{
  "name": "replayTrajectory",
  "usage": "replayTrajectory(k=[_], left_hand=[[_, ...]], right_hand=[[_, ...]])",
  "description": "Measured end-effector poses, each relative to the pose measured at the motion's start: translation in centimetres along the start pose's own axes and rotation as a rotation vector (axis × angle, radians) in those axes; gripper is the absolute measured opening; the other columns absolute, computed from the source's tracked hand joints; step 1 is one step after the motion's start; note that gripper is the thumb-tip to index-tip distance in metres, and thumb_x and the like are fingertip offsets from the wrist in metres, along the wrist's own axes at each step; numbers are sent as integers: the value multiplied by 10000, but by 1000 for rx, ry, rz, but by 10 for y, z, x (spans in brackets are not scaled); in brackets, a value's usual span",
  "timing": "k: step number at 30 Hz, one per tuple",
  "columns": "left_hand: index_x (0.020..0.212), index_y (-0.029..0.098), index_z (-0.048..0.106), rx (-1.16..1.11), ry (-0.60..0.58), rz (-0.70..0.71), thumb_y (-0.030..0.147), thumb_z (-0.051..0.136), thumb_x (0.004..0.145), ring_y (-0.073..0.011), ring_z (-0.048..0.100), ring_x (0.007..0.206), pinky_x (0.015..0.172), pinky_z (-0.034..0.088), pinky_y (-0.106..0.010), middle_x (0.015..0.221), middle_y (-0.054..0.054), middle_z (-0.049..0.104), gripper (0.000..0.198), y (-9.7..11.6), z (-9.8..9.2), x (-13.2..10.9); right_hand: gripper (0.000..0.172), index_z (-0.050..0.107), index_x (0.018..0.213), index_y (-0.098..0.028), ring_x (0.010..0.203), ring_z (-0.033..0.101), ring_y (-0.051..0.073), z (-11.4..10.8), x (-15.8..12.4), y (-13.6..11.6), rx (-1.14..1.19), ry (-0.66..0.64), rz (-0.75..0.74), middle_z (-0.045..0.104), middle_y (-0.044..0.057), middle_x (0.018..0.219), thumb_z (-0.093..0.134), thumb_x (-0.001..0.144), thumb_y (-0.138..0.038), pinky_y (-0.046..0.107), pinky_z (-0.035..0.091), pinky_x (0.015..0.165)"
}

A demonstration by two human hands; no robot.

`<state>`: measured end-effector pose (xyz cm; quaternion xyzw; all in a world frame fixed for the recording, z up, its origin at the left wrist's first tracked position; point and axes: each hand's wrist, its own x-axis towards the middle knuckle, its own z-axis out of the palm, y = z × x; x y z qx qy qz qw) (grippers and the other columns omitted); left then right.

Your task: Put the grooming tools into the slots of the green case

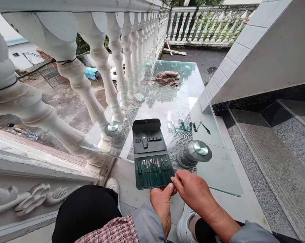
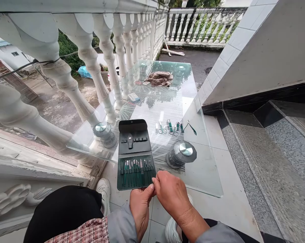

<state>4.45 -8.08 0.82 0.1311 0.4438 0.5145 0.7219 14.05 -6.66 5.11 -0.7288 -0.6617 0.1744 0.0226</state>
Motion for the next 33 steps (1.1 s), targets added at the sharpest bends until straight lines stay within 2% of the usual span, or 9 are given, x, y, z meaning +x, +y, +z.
replayTrajectory(k=[4,8,13,15,20,26,33], left_hand=[[845,85,700,-32,-18,-7,224,801,557,-191,626,795,734,497,-286,843,-98,689,335,1,2,-1],[800,82,697,-36,27,-65,236,826,512,-176,633,736,695,503,-271,816,-94,691,351,1,1,-2],[736,84,689,-37,32,-90,245,826,508,-163,633,716,689,503,-258,762,-83,687,311,1,-1,-2],[725,82,687,-25,28,-86,248,824,513,-147,621,693,681,500,-251,749,-79,683,301,1,-1,-2],[699,79,684,-7,9,-85,272,810,540,-140,610,687,694,499,-254,741,-79,678,279,0,-2,0],[760,82,691,0,-11,-82,277,798,562,-173,629,757,738,498,-279,813,-103,688,297,-1,-3,1],[747,97,682,-15,15,-56,247,780,574,-148,616,704,696,497,-266,789,-77,680,249,-2,-3,3]], right_hand=[[235,516,676,-200,618,527,150,0,-1,3,-27,46,-21,614,22,707,434,873,-299,278,204,530],[276,506,663,-206,629,525,145,-5,0,15,45,70,-39,601,11,690,398,892,-317,269,245,548],[94,499,735,-215,655,514,133,-10,-1,24,166,-1,-67,590,-17,721,479,817,-257,246,298,587],[72,487,724,-216,649,505,132,-10,-1,23,174,-22,-69,581,-21,713,490,793,-240,244,300,589],[72,474,707,-216,644,497,133,-11,-1,17,189,-38,-25,583,-21,700,480,775,-236,243,296,580],[137,495,680,-223,611,495,130,-14,2,14,218,-74,41,590,-28,656,450,799,-273,240,284,555],[216,455,635,-215,576,465,129,-6,2,9,106,-1,42,569,-20,633,443,828,-311,247,247,531]])
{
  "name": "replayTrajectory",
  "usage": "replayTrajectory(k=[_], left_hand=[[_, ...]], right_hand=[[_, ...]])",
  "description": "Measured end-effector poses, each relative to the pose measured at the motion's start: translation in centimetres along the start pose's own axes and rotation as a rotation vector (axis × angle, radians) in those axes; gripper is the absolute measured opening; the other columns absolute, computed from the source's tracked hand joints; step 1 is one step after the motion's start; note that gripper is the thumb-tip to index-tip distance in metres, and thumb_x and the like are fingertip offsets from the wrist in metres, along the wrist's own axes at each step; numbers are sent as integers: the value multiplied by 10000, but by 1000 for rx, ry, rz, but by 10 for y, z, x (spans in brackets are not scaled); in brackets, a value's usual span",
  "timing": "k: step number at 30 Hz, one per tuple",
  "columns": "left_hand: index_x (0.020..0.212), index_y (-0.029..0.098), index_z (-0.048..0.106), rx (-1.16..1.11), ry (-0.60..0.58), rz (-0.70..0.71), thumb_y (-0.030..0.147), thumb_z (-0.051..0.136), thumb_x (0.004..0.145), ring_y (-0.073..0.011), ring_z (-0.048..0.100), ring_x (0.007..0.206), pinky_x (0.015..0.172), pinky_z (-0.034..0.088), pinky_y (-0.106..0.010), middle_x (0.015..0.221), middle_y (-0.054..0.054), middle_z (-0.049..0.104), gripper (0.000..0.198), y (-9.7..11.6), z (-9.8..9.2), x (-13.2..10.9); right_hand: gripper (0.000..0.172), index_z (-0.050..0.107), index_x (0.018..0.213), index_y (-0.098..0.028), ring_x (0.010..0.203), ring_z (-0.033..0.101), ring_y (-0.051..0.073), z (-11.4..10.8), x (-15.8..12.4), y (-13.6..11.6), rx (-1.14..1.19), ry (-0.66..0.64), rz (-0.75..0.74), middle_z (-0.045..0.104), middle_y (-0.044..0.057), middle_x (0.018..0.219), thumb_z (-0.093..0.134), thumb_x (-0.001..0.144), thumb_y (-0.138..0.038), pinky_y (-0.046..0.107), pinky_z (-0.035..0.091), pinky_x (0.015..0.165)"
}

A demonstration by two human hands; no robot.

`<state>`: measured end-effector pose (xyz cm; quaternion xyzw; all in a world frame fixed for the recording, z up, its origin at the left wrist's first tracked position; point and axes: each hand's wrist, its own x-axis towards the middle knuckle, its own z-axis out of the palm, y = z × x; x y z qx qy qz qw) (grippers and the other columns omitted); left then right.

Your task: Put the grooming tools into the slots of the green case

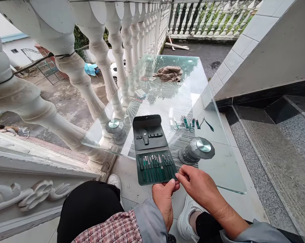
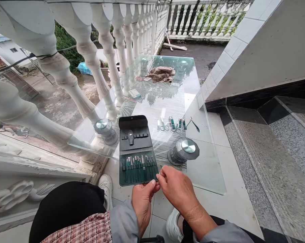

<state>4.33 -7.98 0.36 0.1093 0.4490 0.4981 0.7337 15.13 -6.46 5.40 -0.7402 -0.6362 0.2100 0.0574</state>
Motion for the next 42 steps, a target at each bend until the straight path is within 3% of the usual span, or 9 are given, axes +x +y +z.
replayTrajectory(k=[9,14,18,23,28,34,42], left_hand=[[884,96,685,-11,-26,19,253,775,581,-174,622,753,714,495,-285,863,-98,685,352,3,4,-1],[897,107,692,-17,-73,50,258,783,573,-203,620,834,746,487,-289,878,-88,685,369,6,8,-2],[920,102,692,-10,-117,82,262,774,605,-218,605,897,794,471,-296,845,-79,680,363,7,10,-2],[951,112,685,-45,-113,73,260,774,617,-212,590,944,889,436,-320,846,-60,671,375,5,8,-2],[918,99,692,-21,-109,62,264,786,597,-202,593,868,805,464,-301,815,-64,666,373,6,6,-2],[916,110,694,-34,-93,55,327,789,593,-201,597,868,799,464,-292,846,-70,675,400,5,7,-1],[923,128,690,-2,-51,85,286,808,540,-220,587,952,881,435,-300,852,-70,684,431,2,6,4]], right_hand=[[147,490,714,-212,622,490,132,9,-3,1,76,220,-163,551,-10,680,481,838,-292,251,328,570],[154,555,795,-199,747,498,148,11,0,-6,136,302,-349,550,35,792,419,860,-170,264,386,655],[256,622,879,-199,787,474,159,11,3,-13,113,270,-447,537,50,817,388,861,-97,266,388,665],[264,640,802,-213,769,440,156,10,5,-20,1,212,-458,525,44,803,420,843,-72,260,360,637],[283,589,714,-205,755,439,152,10,6,-16,-38,216,-519,533,38,805,407,782,0,260,340,616],[109,531,852,-203,789,483,158,13,11,-14,198,271,-373,546,30,827,461,808,-132,285,391,696],[71,505,771,-210,804,464,183,17,12,-32,100,277,-233,531,28,803,491,746,-145,300,370,688]])
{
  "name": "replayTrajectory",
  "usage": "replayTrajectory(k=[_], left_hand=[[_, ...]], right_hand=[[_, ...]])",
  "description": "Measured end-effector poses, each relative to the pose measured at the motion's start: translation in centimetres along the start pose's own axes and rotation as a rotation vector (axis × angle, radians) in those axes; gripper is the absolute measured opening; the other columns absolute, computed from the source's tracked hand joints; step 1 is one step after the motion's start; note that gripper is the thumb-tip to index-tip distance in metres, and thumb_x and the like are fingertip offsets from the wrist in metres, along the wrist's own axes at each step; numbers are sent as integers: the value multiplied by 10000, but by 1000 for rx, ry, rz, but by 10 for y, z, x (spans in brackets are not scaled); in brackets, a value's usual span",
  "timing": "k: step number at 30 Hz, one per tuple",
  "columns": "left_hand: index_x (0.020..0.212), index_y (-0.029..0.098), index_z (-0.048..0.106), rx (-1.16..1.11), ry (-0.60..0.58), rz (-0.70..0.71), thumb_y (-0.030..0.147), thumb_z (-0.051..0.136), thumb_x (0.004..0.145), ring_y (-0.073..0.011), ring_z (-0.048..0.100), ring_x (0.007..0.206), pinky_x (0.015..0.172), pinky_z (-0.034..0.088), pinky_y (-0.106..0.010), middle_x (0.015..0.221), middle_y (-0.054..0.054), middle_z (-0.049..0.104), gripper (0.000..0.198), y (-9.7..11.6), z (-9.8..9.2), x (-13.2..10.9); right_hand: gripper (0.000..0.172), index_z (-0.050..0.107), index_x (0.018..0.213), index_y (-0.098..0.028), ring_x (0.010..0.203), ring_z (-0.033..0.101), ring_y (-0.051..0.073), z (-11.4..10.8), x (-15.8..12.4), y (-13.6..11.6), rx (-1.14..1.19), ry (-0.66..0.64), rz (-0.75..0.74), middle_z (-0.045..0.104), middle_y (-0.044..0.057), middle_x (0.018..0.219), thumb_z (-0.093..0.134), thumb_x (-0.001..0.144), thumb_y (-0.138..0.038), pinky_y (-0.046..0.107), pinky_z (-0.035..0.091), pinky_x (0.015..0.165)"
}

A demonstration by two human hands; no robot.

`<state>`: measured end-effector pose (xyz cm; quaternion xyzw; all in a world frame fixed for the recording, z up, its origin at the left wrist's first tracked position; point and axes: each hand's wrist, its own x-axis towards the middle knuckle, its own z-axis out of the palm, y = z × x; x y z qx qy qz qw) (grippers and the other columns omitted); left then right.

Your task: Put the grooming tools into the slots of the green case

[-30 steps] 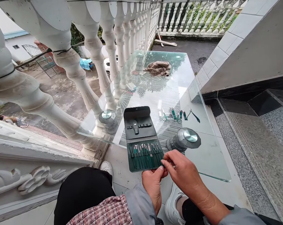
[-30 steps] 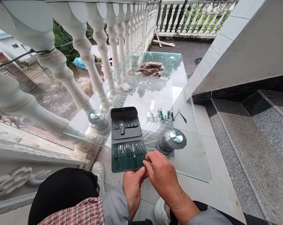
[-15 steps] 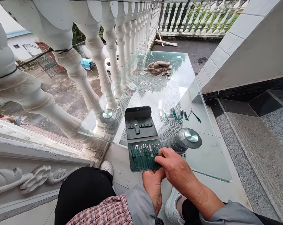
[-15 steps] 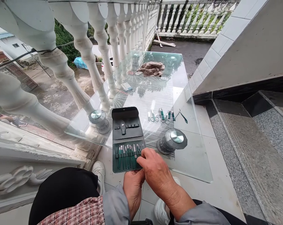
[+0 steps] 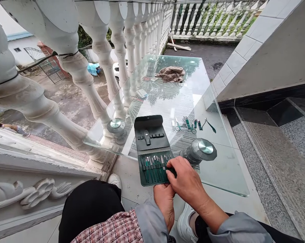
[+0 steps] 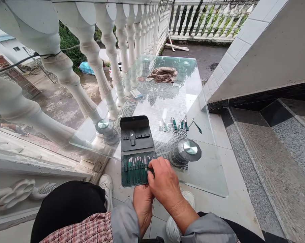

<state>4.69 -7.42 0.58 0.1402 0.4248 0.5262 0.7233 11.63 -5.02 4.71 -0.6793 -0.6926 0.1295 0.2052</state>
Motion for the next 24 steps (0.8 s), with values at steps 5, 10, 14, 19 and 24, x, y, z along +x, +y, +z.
replayTrajectory(k=[5,10,14,19,24], left_hand=[[944,124,686,-16,-20,-18,286,804,555,-220,591,930,841,454,-303,863,-73,684,438,4,1,-2],[893,100,691,-16,7,-101,270,816,526,-189,611,763,705,481,-279,826,-89,676,423,5,-3,-5],[872,99,696,-3,10,-96,217,818,504,-166,598,713,677,473,-262,783,-77,671,405,5,-4,-6],[909,102,694,-44,-39,-63,210,808,519,-178,599,760,713,474,-274,793,-76,672,421,5,-3,-5],[906,98,689,-20,26,-102,221,802,533,-163,610,707,673,492,-267,817,-85,676,409,4,-6,-3]], right_hand=[[127,515,791,-212,827,483,185,-2,2,2,75,-37,38,542,25,823,476,708,-124,312,388,718],[122,558,853,-209,781,520,166,-14,5,20,287,7,98,575,35,871,470,769,-217,307,429,702],[132,575,808,-209,788,523,171,-17,-1,30,230,-15,31,580,38,828,443,808,-192,313,427,713],[180,590,830,-214,813,509,181,-10,-10,30,127,-59,-103,569,43,824,421,839,-154,328,421,741],[161,583,876,-216,861,518,186,-15,-8,30,205,28,-86,589,51,875,426,857,-188,338,424,772]])
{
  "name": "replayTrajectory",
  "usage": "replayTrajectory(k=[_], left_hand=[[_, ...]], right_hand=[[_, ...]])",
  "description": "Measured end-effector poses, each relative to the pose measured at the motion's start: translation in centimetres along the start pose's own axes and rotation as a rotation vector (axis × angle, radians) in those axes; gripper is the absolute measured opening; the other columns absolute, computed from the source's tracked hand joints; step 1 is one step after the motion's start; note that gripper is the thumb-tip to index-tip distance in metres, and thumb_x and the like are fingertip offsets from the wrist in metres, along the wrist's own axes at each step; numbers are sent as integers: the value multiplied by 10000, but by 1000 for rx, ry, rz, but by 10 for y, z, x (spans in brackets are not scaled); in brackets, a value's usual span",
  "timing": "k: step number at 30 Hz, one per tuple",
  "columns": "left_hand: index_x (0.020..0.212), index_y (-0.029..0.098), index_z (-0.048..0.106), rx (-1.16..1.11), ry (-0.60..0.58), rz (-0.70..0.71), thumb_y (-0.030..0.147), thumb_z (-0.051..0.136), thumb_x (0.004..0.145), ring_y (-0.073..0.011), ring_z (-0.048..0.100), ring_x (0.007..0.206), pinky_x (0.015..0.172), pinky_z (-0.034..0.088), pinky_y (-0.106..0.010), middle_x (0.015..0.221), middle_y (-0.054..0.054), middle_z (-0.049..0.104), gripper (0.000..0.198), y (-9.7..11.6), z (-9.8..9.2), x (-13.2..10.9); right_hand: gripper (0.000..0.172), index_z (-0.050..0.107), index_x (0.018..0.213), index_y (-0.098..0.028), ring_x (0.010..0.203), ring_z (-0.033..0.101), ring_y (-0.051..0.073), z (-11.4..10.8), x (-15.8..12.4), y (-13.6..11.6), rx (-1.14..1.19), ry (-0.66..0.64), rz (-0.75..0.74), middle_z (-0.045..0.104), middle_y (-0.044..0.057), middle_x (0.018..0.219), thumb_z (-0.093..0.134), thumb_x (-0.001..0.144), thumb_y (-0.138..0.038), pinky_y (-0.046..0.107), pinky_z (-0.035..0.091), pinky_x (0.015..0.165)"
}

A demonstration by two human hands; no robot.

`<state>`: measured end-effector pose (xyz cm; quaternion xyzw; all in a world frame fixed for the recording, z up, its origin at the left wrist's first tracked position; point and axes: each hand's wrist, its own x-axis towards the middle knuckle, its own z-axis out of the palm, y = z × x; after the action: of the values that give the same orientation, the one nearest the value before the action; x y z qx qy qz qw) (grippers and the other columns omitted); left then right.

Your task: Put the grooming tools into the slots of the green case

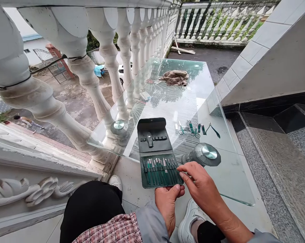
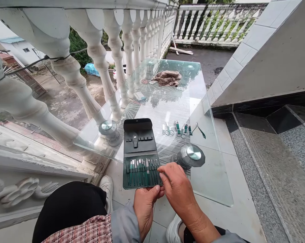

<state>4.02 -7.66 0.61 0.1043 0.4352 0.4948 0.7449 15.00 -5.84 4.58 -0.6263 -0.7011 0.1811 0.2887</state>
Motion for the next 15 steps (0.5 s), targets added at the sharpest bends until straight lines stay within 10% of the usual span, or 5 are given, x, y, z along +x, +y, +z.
replayTrajectory(k=[15], left_hand=[[832,55,622,188,-33,-51,413,803,536,-111,586,590,590,480,-228,714,-83,668,499,19,-17,9]], right_hand=[[157,595,920,-222,847,549,194,2,8,-11,87,97,-23,615,54,898,463,847,-264,339,459,734]])
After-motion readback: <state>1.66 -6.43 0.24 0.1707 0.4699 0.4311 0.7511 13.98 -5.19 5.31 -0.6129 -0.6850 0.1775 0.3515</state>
